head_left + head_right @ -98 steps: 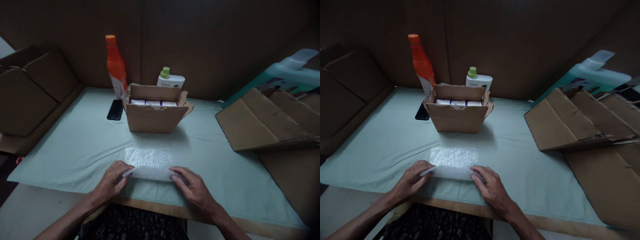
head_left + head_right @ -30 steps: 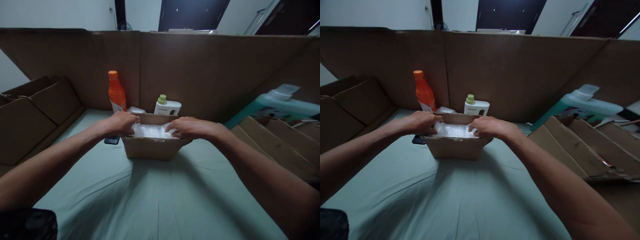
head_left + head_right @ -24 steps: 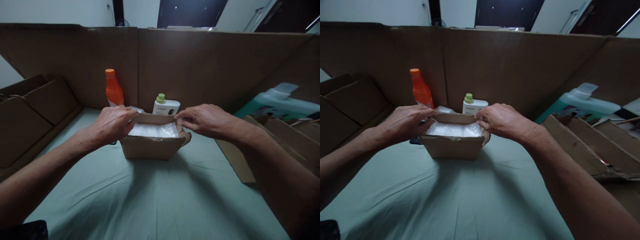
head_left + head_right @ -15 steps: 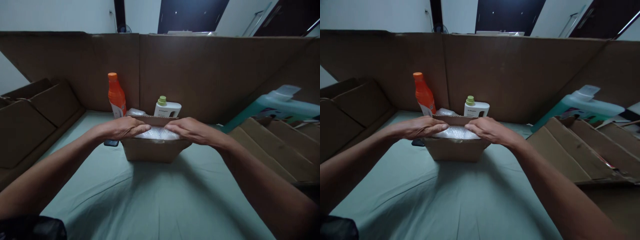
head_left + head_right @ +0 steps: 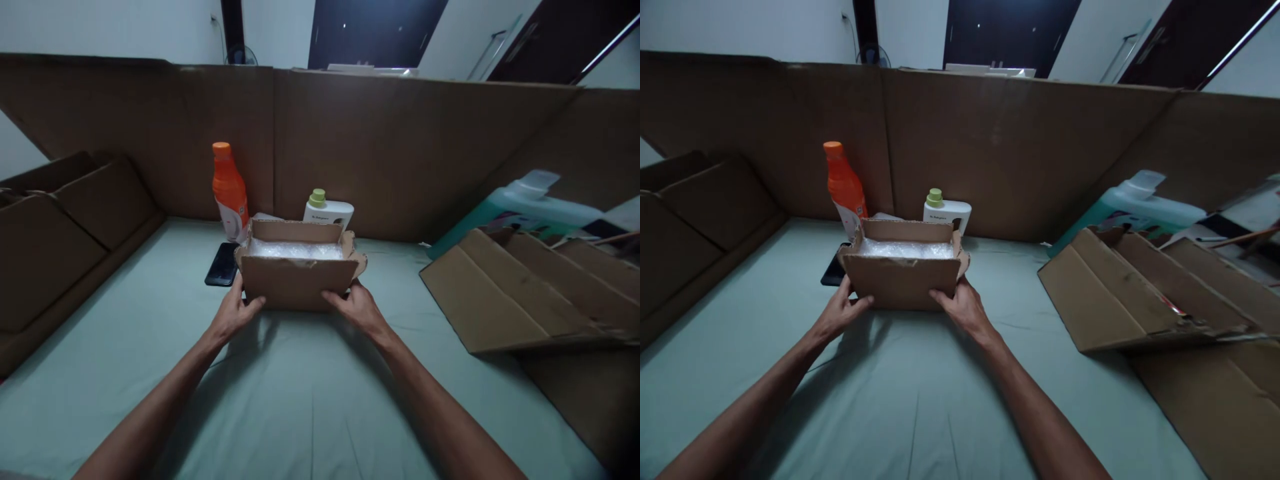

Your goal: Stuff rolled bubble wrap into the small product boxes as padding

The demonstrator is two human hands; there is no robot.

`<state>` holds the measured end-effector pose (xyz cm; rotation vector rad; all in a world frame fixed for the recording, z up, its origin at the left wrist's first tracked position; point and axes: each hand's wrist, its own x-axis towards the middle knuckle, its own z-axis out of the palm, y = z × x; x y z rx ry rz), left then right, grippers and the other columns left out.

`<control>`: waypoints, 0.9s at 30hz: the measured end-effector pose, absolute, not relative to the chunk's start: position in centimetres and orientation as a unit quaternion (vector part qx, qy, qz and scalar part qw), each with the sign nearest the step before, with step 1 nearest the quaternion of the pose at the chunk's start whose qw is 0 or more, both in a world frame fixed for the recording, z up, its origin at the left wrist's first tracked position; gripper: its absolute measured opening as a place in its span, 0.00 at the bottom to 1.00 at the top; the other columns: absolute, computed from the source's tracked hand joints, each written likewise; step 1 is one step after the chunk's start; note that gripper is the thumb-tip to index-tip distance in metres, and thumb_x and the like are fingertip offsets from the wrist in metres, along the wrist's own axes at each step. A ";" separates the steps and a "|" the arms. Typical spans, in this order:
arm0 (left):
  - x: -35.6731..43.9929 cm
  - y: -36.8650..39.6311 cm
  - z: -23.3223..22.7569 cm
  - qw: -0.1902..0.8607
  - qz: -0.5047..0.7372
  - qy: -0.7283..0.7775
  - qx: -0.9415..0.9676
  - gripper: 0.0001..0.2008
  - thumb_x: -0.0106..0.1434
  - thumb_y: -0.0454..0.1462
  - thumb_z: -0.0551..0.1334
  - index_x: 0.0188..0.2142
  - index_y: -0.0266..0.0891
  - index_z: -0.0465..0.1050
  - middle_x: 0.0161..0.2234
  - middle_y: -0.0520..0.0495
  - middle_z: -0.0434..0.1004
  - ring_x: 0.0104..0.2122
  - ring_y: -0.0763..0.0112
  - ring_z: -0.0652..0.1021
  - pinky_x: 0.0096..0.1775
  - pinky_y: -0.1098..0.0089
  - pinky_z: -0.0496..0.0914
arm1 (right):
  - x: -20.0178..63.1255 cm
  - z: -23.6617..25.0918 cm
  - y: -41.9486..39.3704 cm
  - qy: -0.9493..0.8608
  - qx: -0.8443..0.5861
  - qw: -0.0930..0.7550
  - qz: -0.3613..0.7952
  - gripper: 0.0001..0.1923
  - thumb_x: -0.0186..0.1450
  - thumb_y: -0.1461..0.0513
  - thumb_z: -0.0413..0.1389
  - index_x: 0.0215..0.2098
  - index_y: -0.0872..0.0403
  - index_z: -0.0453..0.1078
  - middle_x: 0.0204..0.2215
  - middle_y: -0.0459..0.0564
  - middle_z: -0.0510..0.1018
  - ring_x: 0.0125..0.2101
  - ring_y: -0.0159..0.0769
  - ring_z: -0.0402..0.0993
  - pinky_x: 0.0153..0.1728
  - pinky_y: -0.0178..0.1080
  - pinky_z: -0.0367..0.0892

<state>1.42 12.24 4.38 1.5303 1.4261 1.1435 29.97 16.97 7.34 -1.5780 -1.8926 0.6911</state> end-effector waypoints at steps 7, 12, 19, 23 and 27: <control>-3.5 1.3 5.1 0.331 0.428 0.645 0.540 0.29 0.61 0.48 0.66 0.59 0.45 0.64 0.56 0.42 0.74 0.51 0.54 0.79 0.51 0.54 0.77 | 26.1 8.1 9.8 -0.733 -0.502 0.335 0.313 0.22 0.60 0.53 0.63 0.51 0.52 0.72 0.45 0.53 0.82 0.44 0.47 0.80 0.43 0.46 0.76; -4.1 -0.5 3.3 0.326 0.417 0.692 0.491 0.35 0.54 0.53 0.69 0.58 0.43 0.67 0.50 0.42 0.78 0.47 0.51 0.81 0.47 0.55 0.79 | 25.2 7.9 7.0 -0.728 -0.501 0.348 0.312 0.32 0.57 0.57 0.66 0.58 0.50 0.67 0.52 0.53 0.79 0.50 0.49 0.77 0.51 0.51 0.73; 9.6 3.6 3.1 0.450 0.385 0.514 0.621 0.24 0.62 0.45 0.62 0.55 0.39 0.67 0.49 0.40 0.79 0.45 0.55 0.82 0.42 0.60 0.79 | 38.2 6.5 -0.7 -0.581 -0.699 0.355 0.218 0.16 0.59 0.51 0.62 0.40 0.53 0.77 0.40 0.55 0.85 0.42 0.51 0.82 0.42 0.49 0.77; 18.8 4.4 2.3 0.464 0.352 0.386 0.715 0.27 0.63 0.37 0.57 0.62 0.38 0.61 0.60 0.35 0.72 0.57 0.55 0.76 0.56 0.53 0.72 | 45.7 4.5 -8.7 -0.454 -0.805 0.357 0.136 0.22 0.57 0.44 0.62 0.34 0.54 0.78 0.30 0.55 0.84 0.35 0.52 0.82 0.33 0.45 0.77; 28.5 5.6 3.2 0.448 0.254 0.289 0.807 0.35 0.61 0.32 0.59 0.68 0.38 0.54 0.65 0.37 0.66 0.64 0.56 0.68 0.64 0.56 0.63 | 50.2 2.8 -15.4 -0.304 -0.861 0.405 0.038 0.28 0.53 0.42 0.64 0.41 0.55 0.75 0.34 0.56 0.83 0.35 0.51 0.81 0.34 0.44 0.76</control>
